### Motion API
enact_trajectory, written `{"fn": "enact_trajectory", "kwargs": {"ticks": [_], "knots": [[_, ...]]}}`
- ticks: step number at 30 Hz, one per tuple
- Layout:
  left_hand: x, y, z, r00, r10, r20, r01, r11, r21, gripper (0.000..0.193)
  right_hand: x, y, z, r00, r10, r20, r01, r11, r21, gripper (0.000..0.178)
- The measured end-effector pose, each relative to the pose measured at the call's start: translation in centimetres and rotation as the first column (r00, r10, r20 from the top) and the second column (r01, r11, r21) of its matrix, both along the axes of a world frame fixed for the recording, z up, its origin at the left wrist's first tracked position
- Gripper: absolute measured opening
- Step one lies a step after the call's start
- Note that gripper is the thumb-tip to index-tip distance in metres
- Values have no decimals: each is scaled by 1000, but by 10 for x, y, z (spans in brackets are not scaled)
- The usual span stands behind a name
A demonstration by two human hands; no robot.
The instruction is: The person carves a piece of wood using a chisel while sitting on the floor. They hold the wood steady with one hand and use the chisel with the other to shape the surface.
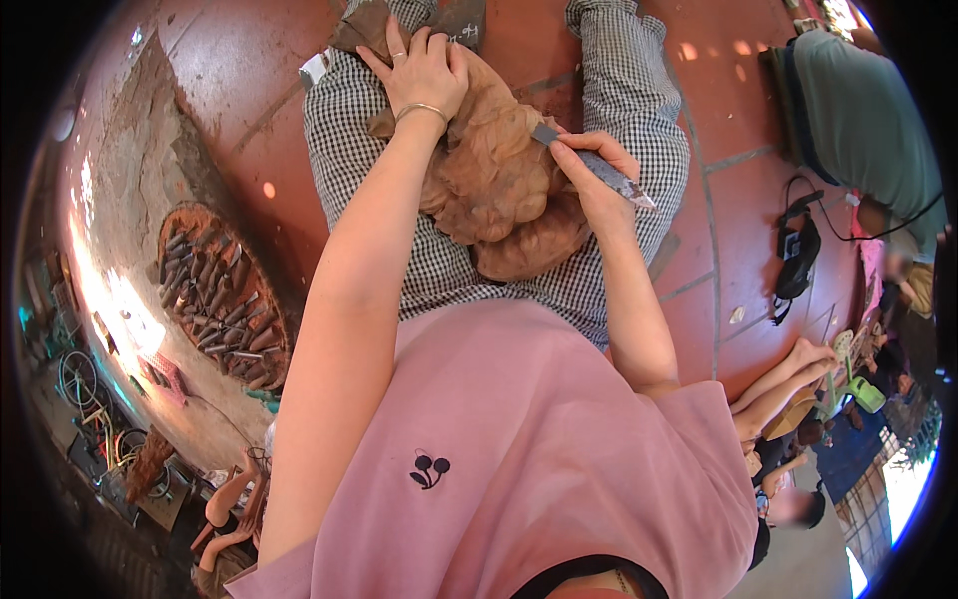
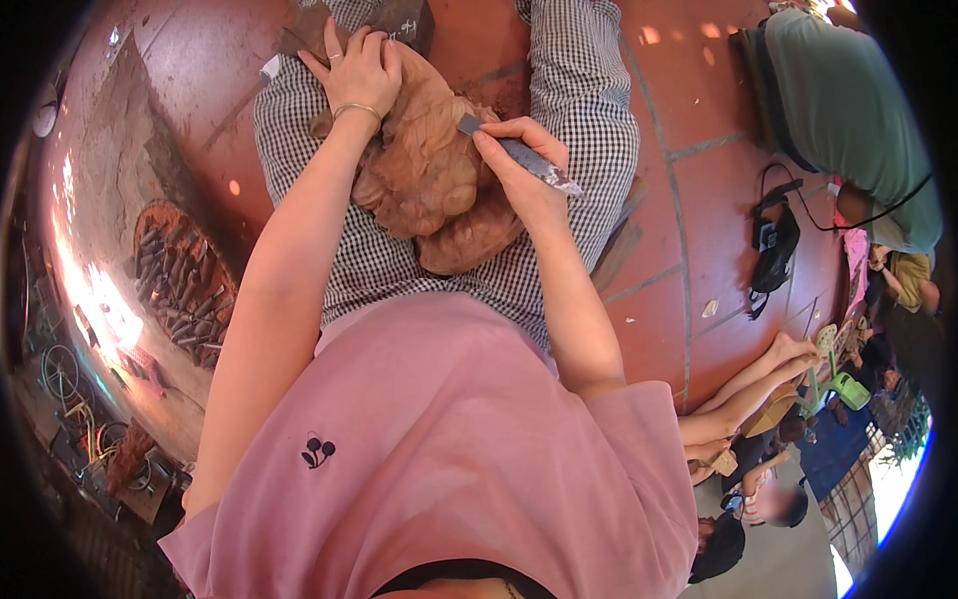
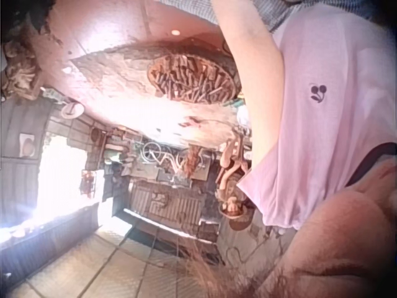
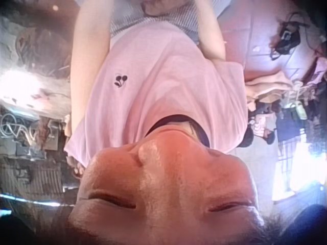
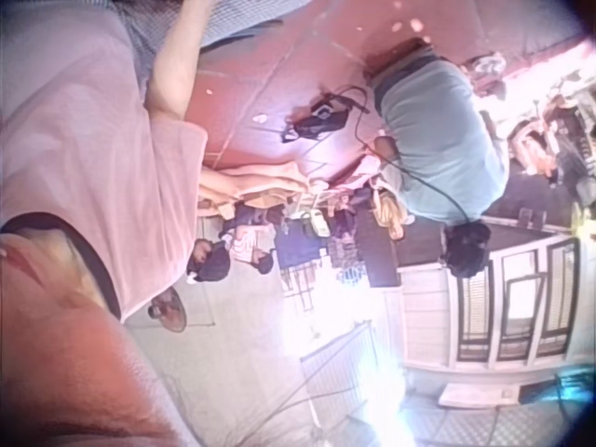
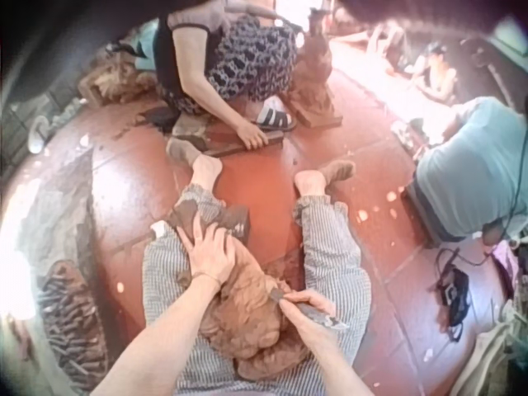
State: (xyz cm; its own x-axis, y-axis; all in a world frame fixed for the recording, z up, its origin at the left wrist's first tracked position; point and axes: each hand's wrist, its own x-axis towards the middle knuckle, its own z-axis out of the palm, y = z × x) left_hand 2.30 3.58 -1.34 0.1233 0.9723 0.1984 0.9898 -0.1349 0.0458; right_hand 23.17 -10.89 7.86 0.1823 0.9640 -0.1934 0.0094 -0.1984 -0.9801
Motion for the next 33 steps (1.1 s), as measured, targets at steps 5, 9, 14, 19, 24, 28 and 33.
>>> {"fn": "enact_trajectory", "kwargs": {"ticks": [5,9,14,19,24,28,33], "knots": [[-1,-1,-1,1000,-1,32,1,1000,-5,39,7,-1,-5,998,28,-53,-27,999,32,10],[0,0,0,1000,0,4,0,1000,-4,39,1,-1,3,1000,-2,17,2,1000,-9,10],[-2,-1,-3,1000,-6,-4,6,1000,24,39,4,-3,6,991,70,112,-80,993,89,11],[0,1,-2,1000,-7,-11,7,1000,18,38,3,2,8,998,-54,-17,52,996,-75,14],[-1,-1,-4,1000,-6,0,6,1000,26,38,16,-1,-6,999,-2,-41,-1,997,-74,15],[0,1,-3,1000,-3,5,3,1000,25,37,15,5,-6,991,-60,-119,46,992,-114,15],[0,-1,-3,1000,-7,14,6,1000,23,38,15,-4,-11,999,12,40,-13,1000,19,15]]}}
